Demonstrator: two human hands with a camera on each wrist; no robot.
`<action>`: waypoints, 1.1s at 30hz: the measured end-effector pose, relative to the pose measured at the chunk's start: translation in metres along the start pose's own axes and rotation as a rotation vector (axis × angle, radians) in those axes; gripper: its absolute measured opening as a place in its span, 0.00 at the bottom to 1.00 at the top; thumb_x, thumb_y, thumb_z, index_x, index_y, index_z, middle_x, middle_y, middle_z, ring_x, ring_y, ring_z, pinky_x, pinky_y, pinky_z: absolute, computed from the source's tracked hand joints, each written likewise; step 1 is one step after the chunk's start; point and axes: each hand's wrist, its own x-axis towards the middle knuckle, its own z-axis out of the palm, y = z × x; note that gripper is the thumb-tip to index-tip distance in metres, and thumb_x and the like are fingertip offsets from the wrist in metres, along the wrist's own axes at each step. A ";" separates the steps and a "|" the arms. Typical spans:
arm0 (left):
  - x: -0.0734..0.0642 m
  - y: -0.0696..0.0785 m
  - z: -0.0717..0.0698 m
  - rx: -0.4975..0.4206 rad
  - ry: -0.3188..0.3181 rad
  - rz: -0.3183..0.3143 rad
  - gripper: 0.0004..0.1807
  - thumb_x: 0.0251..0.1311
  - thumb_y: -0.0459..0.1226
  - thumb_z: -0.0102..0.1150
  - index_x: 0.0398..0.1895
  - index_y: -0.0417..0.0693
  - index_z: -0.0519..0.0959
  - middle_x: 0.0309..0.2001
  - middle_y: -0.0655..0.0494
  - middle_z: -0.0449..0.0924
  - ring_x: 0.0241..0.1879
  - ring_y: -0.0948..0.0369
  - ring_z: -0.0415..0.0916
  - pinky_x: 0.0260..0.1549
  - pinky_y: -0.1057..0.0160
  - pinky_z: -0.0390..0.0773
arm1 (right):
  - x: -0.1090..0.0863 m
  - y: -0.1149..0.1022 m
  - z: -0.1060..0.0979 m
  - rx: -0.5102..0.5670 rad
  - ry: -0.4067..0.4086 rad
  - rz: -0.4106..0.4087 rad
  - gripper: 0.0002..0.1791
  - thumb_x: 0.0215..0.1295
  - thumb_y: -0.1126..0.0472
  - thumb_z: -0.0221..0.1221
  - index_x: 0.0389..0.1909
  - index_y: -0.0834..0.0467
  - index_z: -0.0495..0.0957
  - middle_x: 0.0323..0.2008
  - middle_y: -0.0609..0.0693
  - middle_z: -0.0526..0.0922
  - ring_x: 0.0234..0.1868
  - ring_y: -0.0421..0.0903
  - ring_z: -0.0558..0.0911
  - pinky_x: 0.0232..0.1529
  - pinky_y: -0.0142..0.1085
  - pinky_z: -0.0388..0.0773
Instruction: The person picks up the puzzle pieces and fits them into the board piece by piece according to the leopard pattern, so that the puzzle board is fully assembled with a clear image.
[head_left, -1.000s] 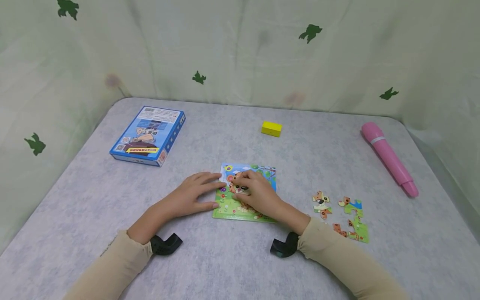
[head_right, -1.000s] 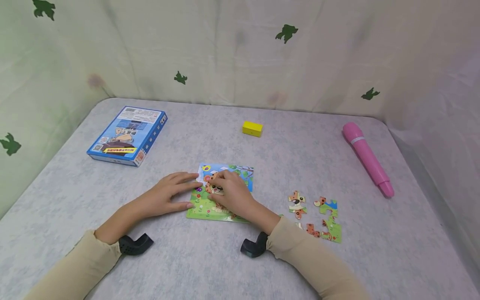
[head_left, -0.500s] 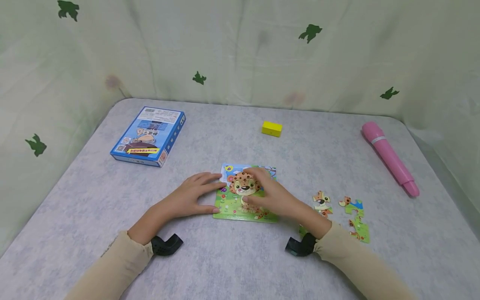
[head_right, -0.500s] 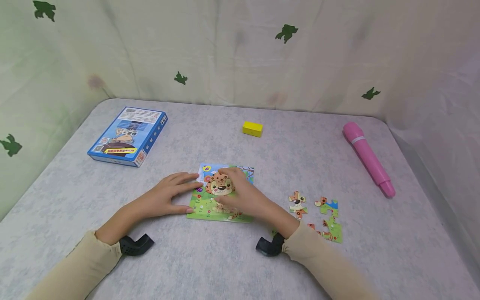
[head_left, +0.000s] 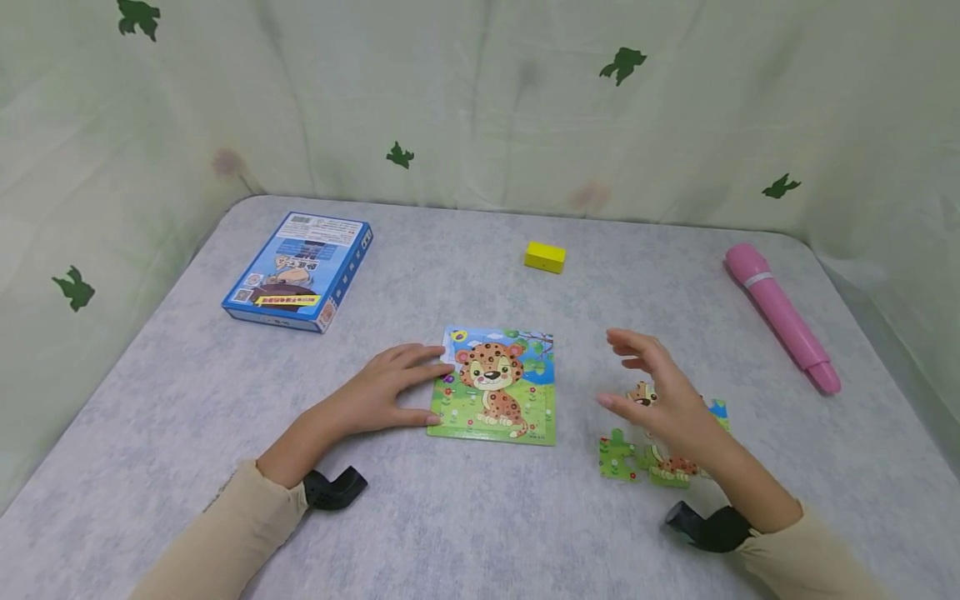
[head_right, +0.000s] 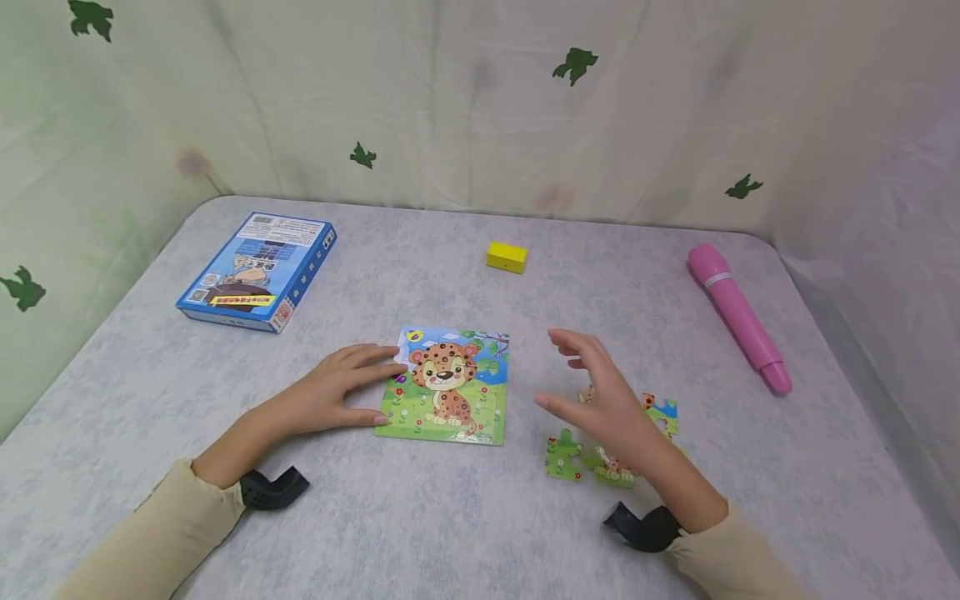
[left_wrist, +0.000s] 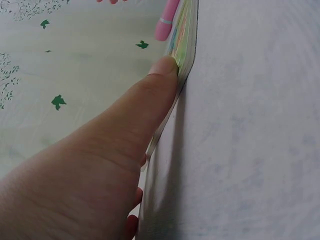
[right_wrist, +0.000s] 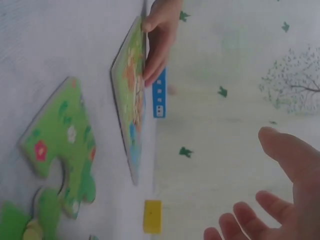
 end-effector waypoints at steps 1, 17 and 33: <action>0.000 0.000 0.000 0.001 0.001 0.002 0.36 0.49 0.61 0.55 0.62 0.58 0.67 0.65 0.55 0.57 0.64 0.50 0.50 0.58 0.46 0.49 | -0.004 0.002 -0.003 -0.004 0.007 0.013 0.40 0.51 0.68 0.64 0.64 0.57 0.57 0.60 0.52 0.62 0.57 0.49 0.63 0.53 0.28 0.60; 0.003 0.000 0.000 0.004 -0.004 0.007 0.37 0.50 0.62 0.54 0.63 0.59 0.66 0.65 0.55 0.57 0.64 0.50 0.49 0.58 0.46 0.49 | -0.040 0.050 -0.028 -0.082 -0.117 0.215 0.35 0.56 0.58 0.62 0.63 0.58 0.58 0.58 0.56 0.63 0.54 0.52 0.65 0.49 0.25 0.60; 0.001 -0.001 0.000 -0.002 -0.001 0.005 0.37 0.49 0.62 0.55 0.62 0.58 0.67 0.65 0.54 0.57 0.63 0.50 0.50 0.58 0.46 0.48 | -0.045 0.062 -0.037 -0.248 -0.243 0.160 0.26 0.59 0.61 0.58 0.60 0.57 0.66 0.55 0.51 0.68 0.55 0.48 0.66 0.51 0.21 0.60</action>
